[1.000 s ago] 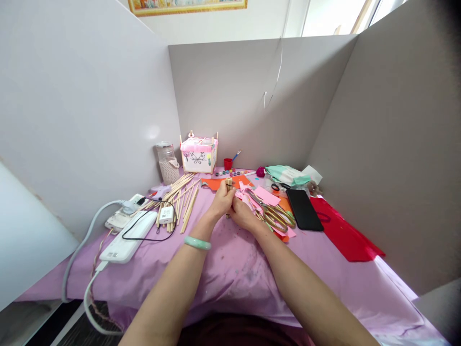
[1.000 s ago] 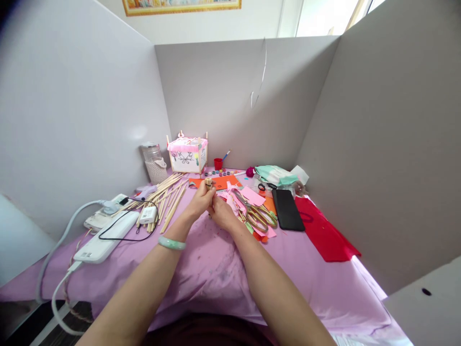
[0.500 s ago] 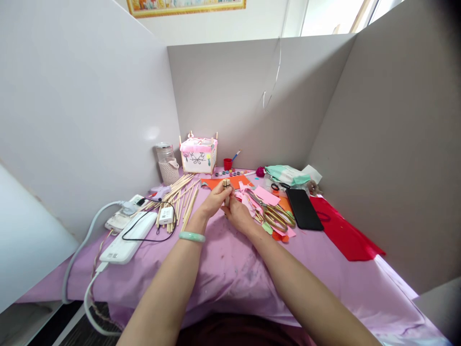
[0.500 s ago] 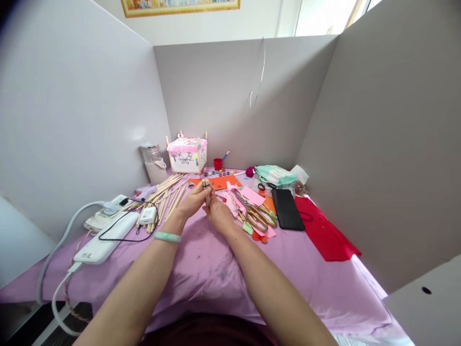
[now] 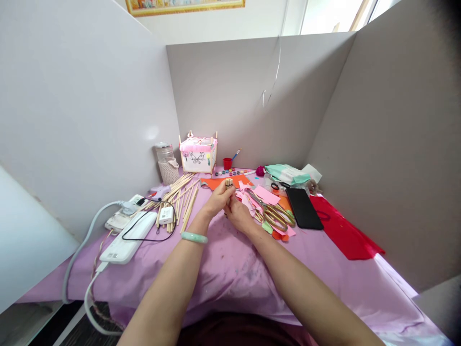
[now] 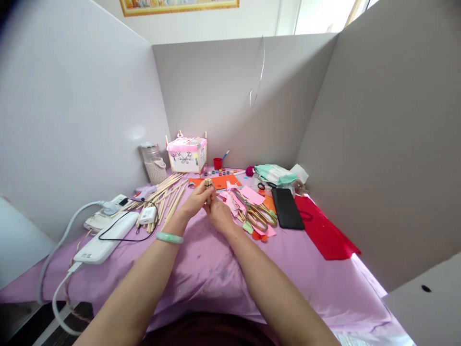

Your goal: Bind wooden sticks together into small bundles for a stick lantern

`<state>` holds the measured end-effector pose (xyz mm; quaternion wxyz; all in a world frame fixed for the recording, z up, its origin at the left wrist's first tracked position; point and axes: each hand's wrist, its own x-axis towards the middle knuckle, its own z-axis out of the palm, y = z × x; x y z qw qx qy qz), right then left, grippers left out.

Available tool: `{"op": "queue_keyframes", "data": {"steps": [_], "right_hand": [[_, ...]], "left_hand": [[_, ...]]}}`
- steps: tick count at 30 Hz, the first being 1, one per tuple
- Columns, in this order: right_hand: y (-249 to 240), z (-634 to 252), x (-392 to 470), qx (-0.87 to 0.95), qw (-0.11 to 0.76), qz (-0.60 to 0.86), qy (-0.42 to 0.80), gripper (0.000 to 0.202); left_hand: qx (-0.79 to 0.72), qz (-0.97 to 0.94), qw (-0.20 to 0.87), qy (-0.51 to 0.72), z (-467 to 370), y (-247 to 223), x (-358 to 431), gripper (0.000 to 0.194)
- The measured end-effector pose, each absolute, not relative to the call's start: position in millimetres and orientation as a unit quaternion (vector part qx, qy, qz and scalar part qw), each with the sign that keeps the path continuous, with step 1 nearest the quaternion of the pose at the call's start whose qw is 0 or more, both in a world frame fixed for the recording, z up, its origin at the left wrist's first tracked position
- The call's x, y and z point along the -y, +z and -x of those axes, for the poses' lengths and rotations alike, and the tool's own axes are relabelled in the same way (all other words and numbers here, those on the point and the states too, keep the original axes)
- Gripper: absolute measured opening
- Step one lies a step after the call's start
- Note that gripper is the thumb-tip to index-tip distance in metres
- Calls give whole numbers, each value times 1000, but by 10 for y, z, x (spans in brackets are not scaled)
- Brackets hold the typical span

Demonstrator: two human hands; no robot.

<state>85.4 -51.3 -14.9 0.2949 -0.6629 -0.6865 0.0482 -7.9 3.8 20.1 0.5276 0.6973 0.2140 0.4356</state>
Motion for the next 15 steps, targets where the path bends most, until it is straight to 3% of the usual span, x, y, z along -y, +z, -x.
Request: {"op": "queue_keyframes", "data": {"steps": [4,9,12,15], "right_hand": [[-171,-826,505,681,296,670,5,33],[-214,-787,446,640,248,726,-44,24],[-198,-748,456,634,226,738,-51,26],[-174,-730,499,643,257,721,-35,25]], "left_hand": [[-196,-680,540,456,94,188,-30,12],[-338,-615,431,567,-66,104,55,8],[-351,-604,431,571,-117,68,73,10],[-304,-638,452,544,-43,111,36,7]]}}
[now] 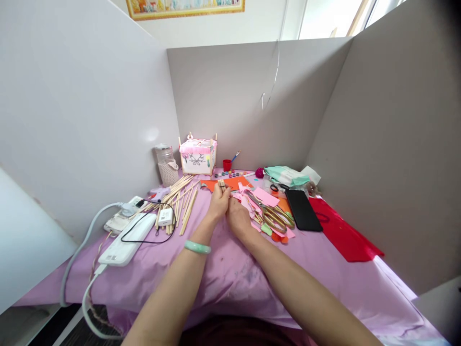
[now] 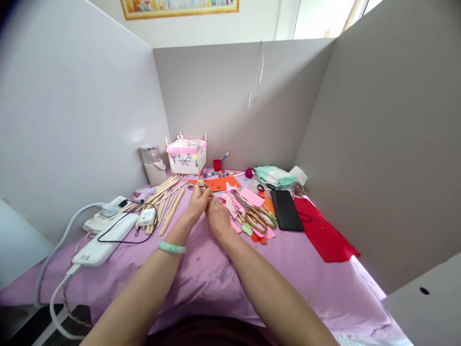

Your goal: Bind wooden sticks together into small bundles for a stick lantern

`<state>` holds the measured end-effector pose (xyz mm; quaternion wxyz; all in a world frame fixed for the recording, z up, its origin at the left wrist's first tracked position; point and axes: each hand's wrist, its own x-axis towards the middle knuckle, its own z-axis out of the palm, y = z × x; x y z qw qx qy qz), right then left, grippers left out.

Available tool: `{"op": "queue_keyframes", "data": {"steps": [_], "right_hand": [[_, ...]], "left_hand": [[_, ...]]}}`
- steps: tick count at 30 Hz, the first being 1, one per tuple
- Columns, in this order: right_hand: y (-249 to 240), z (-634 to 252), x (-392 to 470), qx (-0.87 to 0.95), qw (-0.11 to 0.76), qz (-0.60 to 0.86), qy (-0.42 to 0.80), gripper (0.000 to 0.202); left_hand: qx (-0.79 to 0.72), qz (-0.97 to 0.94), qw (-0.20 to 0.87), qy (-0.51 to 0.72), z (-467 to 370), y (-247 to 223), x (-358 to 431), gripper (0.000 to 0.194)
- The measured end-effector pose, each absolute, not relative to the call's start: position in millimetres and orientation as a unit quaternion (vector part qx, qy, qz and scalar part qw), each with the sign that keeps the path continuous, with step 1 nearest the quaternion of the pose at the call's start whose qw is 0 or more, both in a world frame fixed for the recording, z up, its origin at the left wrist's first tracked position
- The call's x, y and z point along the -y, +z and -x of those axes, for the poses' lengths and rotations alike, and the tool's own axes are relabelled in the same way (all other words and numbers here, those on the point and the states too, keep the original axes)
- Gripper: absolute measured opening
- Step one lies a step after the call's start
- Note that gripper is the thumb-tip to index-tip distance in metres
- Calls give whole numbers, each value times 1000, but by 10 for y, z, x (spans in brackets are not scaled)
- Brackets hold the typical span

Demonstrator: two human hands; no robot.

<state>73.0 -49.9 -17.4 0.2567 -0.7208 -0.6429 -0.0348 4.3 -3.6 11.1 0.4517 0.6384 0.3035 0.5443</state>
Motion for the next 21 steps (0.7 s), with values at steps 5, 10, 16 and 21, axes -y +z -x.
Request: {"op": "queue_keyframes", "data": {"steps": [5,10,16,21], "right_hand": [[-183,-821,527,689,384,614,36,22],[-206,-863,515,701,403,583,79,12],[-230,-770,508,688,395,607,48,25],[-231,-761,499,679,402,612,51,28]], "left_hand": [[-176,-721,516,427,229,266,-53,10],[-115,-715,591,356,339,244,-133,18],[-160,-678,590,408,278,165,-98,24],[-174,-701,537,435,227,155,-39,15]]}}
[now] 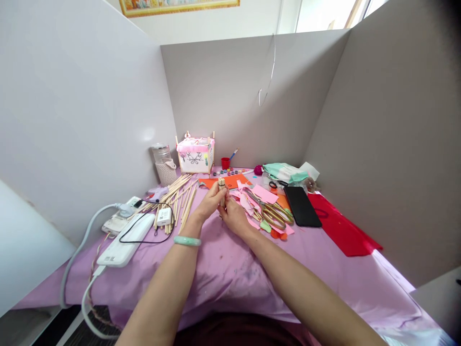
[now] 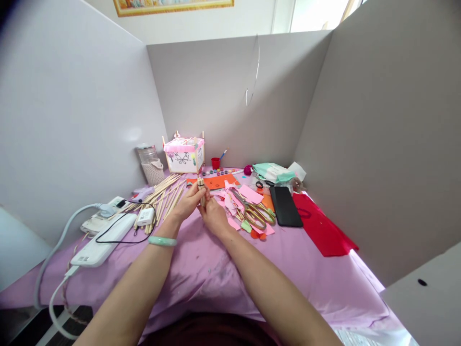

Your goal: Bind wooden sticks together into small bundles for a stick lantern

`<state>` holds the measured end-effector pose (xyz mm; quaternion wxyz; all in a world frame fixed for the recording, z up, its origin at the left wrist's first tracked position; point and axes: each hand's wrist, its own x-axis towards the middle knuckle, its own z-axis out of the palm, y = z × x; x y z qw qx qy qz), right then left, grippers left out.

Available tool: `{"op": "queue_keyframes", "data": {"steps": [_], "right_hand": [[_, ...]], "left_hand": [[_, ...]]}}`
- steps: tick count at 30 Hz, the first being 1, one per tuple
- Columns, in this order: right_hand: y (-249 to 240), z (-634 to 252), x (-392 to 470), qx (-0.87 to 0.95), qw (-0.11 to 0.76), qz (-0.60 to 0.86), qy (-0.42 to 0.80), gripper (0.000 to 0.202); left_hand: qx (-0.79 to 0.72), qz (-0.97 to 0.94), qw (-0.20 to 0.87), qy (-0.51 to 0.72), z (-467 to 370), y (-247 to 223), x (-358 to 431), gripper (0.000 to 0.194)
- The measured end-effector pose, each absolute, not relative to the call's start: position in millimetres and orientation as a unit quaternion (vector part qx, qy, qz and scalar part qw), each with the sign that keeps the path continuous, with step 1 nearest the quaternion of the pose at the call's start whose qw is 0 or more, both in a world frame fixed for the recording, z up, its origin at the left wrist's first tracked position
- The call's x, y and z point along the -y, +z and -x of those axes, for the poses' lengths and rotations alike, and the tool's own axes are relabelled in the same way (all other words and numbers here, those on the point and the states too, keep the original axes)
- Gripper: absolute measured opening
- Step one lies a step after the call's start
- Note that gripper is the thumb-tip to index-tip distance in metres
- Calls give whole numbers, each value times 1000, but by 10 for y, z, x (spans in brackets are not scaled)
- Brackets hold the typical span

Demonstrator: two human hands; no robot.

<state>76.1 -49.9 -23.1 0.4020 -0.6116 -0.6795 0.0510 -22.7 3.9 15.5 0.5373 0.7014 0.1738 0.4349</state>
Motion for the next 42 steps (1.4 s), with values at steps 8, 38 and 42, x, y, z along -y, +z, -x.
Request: {"op": "queue_keyframes", "data": {"steps": [8,38,42], "right_hand": [[-134,-1093,490,698,402,547,227,13],[125,-1031,666,622,584,520,36,26],[182,-1166,630,575,564,592,23,33]], "left_hand": [[-179,-713,522,432,223,177,-42,16],[-221,-244,828,453,43,148,295,28],[-374,-350,700,497,145,40,331,6]]}}
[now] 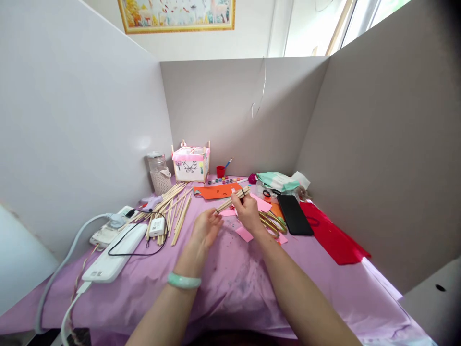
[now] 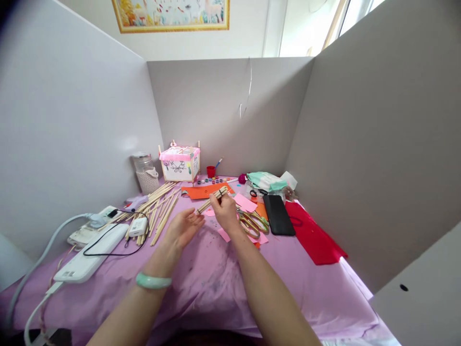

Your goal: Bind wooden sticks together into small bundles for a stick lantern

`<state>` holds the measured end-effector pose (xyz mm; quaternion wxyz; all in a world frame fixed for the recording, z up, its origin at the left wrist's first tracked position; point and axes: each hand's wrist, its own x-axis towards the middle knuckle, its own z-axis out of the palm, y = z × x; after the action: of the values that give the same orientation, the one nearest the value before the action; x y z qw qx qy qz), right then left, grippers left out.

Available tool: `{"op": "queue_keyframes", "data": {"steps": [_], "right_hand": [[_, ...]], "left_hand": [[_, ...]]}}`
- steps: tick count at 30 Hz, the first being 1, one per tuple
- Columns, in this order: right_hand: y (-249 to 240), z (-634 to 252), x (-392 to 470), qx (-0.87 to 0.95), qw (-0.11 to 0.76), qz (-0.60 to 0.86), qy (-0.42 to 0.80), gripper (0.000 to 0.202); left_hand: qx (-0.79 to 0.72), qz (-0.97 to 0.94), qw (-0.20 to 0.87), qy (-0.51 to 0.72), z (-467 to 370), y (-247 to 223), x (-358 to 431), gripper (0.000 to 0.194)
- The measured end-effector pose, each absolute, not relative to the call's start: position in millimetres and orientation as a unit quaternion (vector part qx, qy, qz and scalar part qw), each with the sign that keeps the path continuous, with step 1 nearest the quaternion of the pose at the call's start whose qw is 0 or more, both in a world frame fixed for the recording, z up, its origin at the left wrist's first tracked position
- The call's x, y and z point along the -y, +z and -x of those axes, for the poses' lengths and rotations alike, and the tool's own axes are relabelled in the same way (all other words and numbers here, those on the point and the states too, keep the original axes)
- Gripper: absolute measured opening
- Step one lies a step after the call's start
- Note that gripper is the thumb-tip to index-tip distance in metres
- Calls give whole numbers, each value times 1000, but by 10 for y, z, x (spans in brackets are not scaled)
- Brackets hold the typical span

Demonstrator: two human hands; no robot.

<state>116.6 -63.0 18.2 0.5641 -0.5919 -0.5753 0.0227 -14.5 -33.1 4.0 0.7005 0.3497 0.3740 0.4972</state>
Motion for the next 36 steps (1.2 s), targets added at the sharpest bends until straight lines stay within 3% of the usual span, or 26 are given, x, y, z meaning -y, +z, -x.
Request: {"op": "queue_keyframes", "data": {"steps": [4,10,17,20,26,30,36], "right_hand": [[170,-1206,617,604,494,625,3,29],[114,-1114,601,632,426,647,7,17],[3,-1070,486,634,417,651,-15,21],[-16,-1050,496,642,405,651,-1,25],[-116,-986,496,678,294,672,54,26],[-158,-941,452,671,287,683,43,28],[-129,-917,474,667,260,696,55,36]], "left_hand": [[-359,-457,560,590,203,86,373,35],[-254,-635,541,490,86,352,386,32],[-219,-711,476,470,-49,330,246,18],[-196,-707,497,464,-4,309,170,19],[-175,-664,567,455,88,267,-4,24],[-154,-646,594,455,76,138,-100,34],[-142,-657,606,426,84,62,-65,27]]}}
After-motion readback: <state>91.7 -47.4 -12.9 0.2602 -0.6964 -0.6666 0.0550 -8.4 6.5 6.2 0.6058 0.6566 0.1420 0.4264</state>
